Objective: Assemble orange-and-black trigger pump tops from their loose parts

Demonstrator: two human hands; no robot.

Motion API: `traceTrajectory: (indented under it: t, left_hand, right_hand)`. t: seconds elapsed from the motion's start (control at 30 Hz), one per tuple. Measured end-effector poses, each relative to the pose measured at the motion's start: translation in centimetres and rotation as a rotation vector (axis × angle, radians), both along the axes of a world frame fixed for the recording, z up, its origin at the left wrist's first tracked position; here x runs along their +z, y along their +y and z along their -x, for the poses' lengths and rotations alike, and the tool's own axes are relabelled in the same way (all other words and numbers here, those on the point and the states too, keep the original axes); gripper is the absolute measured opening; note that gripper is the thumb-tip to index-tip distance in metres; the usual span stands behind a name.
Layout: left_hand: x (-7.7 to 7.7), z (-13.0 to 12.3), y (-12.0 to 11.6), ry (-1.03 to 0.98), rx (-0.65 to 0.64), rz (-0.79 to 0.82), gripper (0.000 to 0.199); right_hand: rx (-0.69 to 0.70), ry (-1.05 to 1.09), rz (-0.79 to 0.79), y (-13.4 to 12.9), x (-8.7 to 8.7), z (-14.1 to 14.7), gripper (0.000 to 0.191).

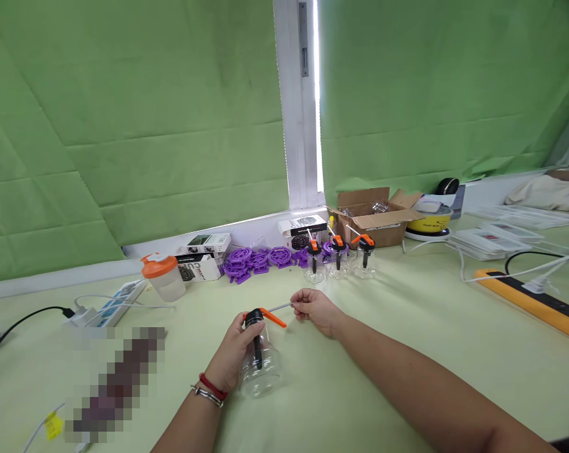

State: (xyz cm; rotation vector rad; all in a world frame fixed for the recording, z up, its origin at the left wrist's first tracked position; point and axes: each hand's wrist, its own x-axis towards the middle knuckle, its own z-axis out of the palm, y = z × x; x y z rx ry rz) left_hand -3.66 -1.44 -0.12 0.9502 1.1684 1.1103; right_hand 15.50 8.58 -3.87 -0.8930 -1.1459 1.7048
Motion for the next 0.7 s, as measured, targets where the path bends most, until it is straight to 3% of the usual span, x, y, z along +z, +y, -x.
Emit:
traceTrajectory:
  t: [0.23, 0.5, 0.57, 0.7]
  left_hand:
    - [0.1, -0.1, 0.1, -0.034, -0.019, -0.003, 0.038]
    - [0.0, 0.7, 0.3, -0.102, -0.030, 0.038, 0.032]
    - [-0.1, 0.8, 0.4, -0.113, -0.022, 0.036, 0.032]
    - [0.3, 0.9, 0.5, -0.126, 0.120, 0.004, 0.032]
  right_hand:
    - [-0.020, -0.052, -0.004, 0.2, -0.1, 0.3, 0.026]
    - [-0.082, -0.012, -0.193, 0.2, 0.3, -0.2, 0.028]
    - [-0.088, -0.127, -0.217, 0.5, 0.0, -0.5, 0.026]
    - [-0.125, -0.616, -0.341, 1.4, -0.9, -0.7, 0.022]
